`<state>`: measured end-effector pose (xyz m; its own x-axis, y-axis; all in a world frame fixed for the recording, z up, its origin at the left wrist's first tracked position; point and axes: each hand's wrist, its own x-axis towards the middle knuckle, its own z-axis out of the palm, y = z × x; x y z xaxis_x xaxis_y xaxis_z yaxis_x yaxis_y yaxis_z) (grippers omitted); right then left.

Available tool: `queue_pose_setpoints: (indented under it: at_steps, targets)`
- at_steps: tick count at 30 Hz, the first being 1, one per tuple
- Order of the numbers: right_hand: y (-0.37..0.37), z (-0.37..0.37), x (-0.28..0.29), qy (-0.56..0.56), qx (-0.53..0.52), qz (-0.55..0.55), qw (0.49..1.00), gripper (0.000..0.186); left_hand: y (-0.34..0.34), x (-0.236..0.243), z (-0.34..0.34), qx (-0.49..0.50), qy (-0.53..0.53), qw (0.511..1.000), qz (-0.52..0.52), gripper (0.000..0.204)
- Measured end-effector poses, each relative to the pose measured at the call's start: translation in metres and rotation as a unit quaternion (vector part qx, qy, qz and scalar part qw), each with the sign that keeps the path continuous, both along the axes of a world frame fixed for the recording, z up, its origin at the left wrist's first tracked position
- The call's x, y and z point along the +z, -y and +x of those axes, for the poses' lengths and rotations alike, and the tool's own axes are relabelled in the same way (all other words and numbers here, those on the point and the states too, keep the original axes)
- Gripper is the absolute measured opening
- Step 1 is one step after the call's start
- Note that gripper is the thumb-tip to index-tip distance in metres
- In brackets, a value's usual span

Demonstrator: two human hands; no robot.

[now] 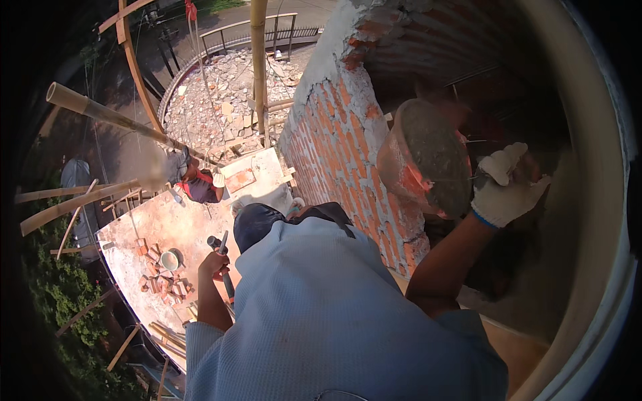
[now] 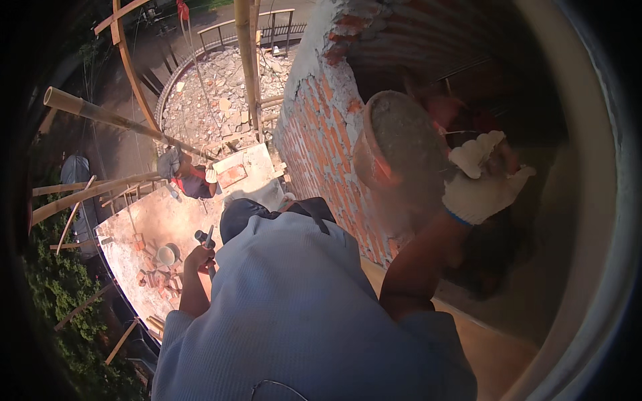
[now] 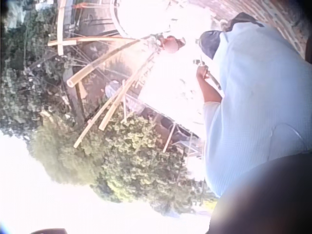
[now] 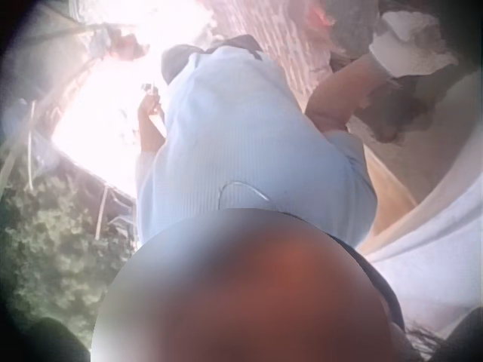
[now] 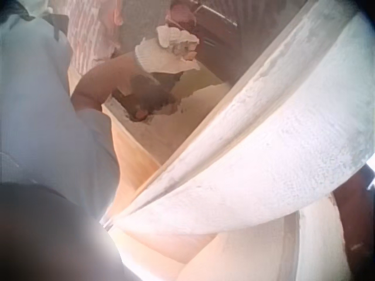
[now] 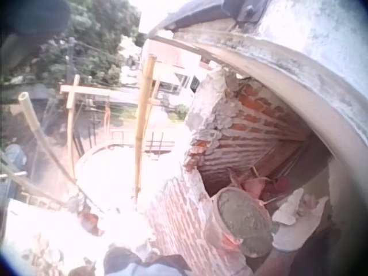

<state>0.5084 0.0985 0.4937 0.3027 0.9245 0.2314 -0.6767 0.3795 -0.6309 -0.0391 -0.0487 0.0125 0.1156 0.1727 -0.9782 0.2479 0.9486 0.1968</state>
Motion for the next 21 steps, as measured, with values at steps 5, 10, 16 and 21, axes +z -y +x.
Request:
queue_pose_setpoints:
  at_steps: [5, 10, 16, 21]
  targets:
    - [0.007, 0.045, -0.004, 0.140, -0.258, -0.095, 0.951, 0.055, 0.021, -0.009, 0.022, 0.006, 0.033, 0.999, -0.018, 0.029]
    - [0.022, 0.072, -0.004, 0.083, -0.209, -0.037, 0.974, 0.048, 0.036, -0.012, 0.024, -0.079, 0.012, 0.990, -0.117, 0.025]
    - [0.041, 0.110, -0.009, 0.065, -0.151, -0.038, 0.986, 0.034, 0.050, -0.014, 0.019, -0.159, -0.037, 0.980, -0.117, 0.020]
    - [0.053, 0.143, -0.021, 0.021, -0.083, -0.070, 0.994, 0.034, 0.046, -0.025, 0.014, -0.063, 0.002, 0.997, -0.051, 0.023]
